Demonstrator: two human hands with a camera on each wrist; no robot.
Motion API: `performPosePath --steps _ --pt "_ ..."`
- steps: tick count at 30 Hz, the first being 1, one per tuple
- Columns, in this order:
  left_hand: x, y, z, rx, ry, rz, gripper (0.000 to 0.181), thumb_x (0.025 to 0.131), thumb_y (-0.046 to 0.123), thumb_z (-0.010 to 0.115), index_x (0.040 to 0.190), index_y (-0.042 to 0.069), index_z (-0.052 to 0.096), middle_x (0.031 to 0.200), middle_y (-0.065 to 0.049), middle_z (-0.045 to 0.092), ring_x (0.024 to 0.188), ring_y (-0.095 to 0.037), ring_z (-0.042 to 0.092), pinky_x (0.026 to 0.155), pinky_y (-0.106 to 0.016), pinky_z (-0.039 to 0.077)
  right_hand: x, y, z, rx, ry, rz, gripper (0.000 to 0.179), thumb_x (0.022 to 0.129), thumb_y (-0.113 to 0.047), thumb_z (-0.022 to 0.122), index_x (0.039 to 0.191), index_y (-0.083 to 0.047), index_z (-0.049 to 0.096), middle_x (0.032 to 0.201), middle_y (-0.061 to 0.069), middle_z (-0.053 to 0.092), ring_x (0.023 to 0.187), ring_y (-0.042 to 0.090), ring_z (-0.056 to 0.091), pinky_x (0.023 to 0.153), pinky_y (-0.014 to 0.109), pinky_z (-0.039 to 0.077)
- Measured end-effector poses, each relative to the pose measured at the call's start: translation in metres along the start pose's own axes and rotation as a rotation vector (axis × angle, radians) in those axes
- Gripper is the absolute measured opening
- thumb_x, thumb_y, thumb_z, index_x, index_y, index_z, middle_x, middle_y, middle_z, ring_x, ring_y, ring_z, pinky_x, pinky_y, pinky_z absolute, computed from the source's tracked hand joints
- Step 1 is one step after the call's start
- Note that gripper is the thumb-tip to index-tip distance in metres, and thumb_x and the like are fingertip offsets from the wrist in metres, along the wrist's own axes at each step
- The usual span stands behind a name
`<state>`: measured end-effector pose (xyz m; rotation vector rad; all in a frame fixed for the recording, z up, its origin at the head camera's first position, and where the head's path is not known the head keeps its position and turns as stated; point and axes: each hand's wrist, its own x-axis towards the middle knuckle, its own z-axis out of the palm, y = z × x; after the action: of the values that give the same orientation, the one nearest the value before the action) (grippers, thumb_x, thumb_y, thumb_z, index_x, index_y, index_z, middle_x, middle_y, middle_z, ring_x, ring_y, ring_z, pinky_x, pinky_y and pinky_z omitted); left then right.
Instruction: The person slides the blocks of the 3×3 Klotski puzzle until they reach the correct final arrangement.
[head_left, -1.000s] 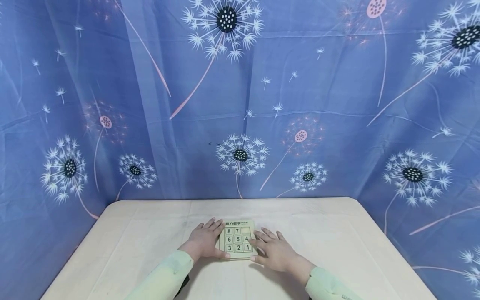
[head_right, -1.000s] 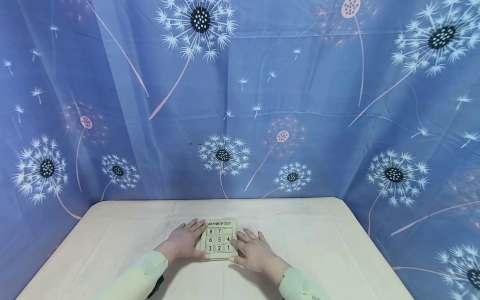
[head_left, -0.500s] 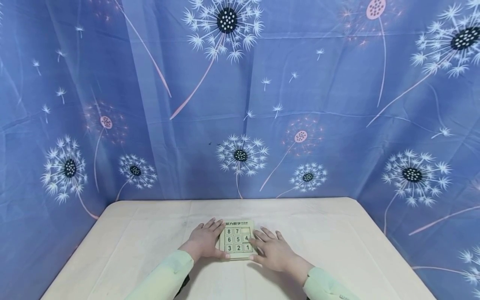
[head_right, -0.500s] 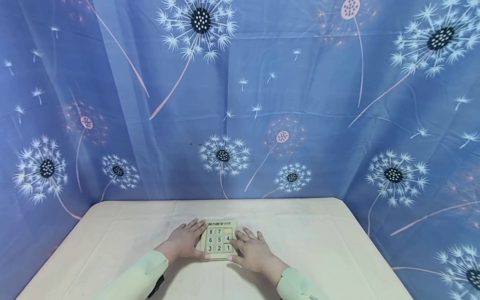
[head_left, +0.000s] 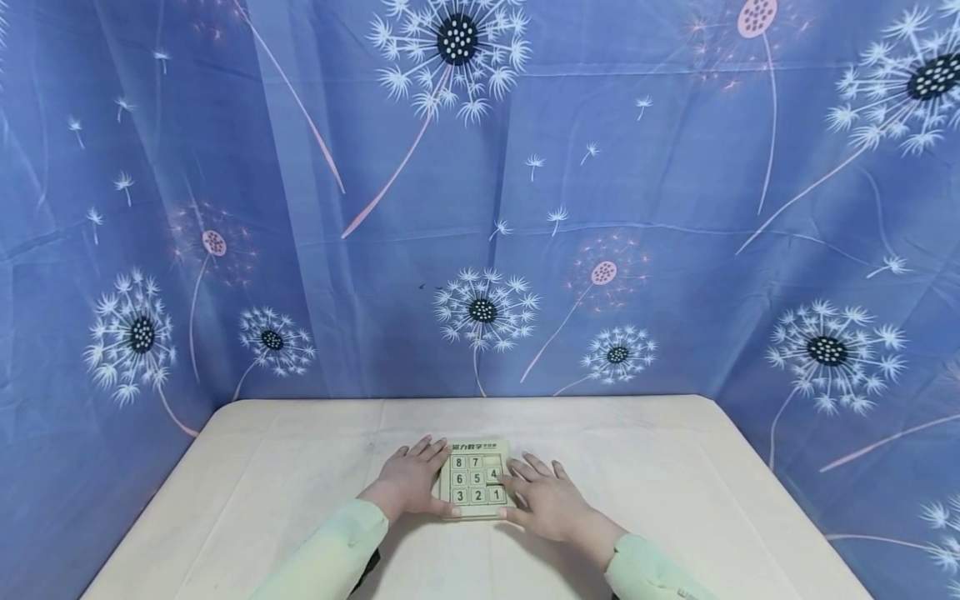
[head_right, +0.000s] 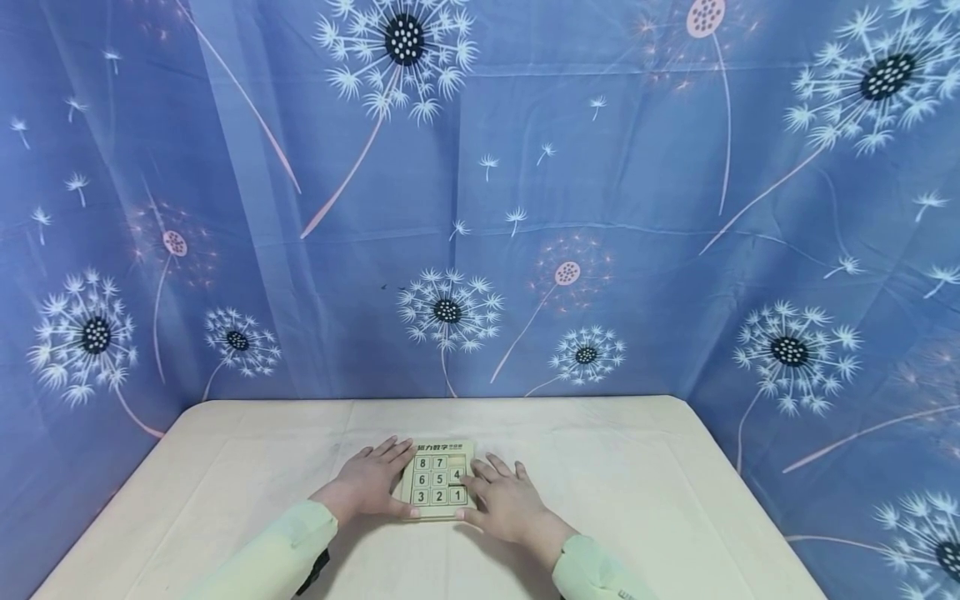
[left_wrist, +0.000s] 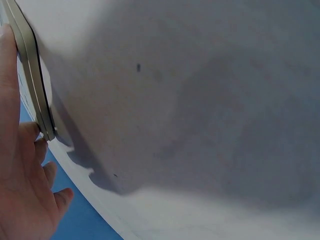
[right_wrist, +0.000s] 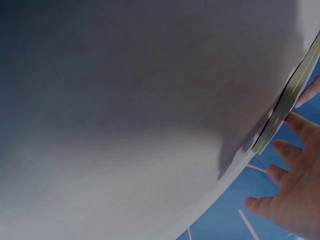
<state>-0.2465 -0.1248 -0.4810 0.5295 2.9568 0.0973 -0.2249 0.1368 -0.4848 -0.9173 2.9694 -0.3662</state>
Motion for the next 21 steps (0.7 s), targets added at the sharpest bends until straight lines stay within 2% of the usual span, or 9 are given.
performPosePath --steps 21 --pt "0.002 -0.0028 0.0024 -0.032 0.001 0.013 0.11 0.075 0.075 0.075 0.158 0.013 0.04 0.167 -0.003 0.037 0.157 -0.029 0.032 0.126 -0.053 0.035 0.0053 0.0017 0.0026 0.006 0.007 0.011 0.062 0.096 -0.057 0.06 0.141 -0.015 0.062 0.155 0.017 0.052 0.148 0.045 0.042 0.113 0.08 0.032"
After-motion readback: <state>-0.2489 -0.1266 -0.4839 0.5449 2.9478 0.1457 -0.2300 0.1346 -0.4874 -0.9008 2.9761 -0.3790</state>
